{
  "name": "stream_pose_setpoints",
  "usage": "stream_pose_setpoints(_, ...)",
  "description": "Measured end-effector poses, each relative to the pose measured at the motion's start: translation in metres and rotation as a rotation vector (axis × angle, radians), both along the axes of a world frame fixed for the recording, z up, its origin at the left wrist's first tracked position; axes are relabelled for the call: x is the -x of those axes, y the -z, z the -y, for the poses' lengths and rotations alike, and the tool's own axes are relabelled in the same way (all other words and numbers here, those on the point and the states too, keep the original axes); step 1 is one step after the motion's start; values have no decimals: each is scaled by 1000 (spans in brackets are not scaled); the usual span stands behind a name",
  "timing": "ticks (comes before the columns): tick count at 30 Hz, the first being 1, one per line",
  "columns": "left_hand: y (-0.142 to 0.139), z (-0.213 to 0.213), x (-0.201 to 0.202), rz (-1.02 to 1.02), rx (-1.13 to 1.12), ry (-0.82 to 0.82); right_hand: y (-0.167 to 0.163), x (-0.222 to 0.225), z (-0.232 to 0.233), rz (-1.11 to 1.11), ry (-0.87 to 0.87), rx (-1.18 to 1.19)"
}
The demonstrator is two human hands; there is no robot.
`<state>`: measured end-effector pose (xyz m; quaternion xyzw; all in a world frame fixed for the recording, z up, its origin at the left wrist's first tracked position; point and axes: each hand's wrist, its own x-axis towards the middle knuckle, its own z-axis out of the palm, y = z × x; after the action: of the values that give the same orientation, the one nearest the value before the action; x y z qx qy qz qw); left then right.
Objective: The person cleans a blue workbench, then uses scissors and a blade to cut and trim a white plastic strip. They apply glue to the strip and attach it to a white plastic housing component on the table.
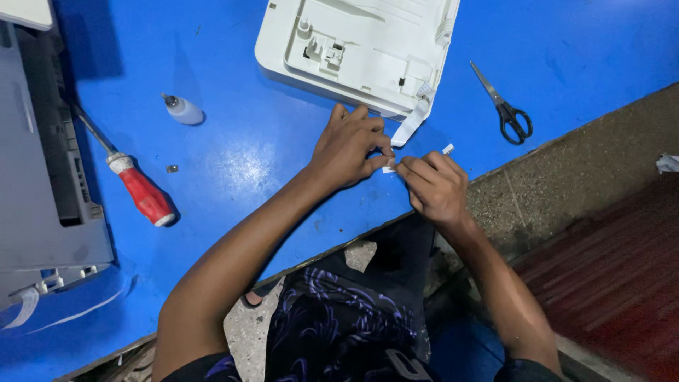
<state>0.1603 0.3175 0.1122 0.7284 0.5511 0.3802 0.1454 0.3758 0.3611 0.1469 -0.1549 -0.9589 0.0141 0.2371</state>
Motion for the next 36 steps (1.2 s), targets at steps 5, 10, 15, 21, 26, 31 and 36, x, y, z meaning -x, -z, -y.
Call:
stream_pose_setpoints(5,1,1,-1,10,9,-3,-3,0,2,22,-1,3)
stream_pose_setpoints(10,0,1,0,17,12,4,-3,1,2,0,2,22)
stream_pose_setpoints(15,1,0,1,12,-5,-1,2,-1,1,23,1,8)
stream_pose_setpoints(21,2,-1,-1,3,28,0,1,-7,0,56,-37,-17)
stream_pose_setpoints(26,2,0,-1,25,0,15,1,-4,-2,-24,-21,35)
stream_pose_setpoints(31,3,0,0,22,-20,8,2,-4,-1,36,-25,2)
stream_pose_setpoints(36,5,0,0,26,3,-1,0,-5,2,5,-10,37)
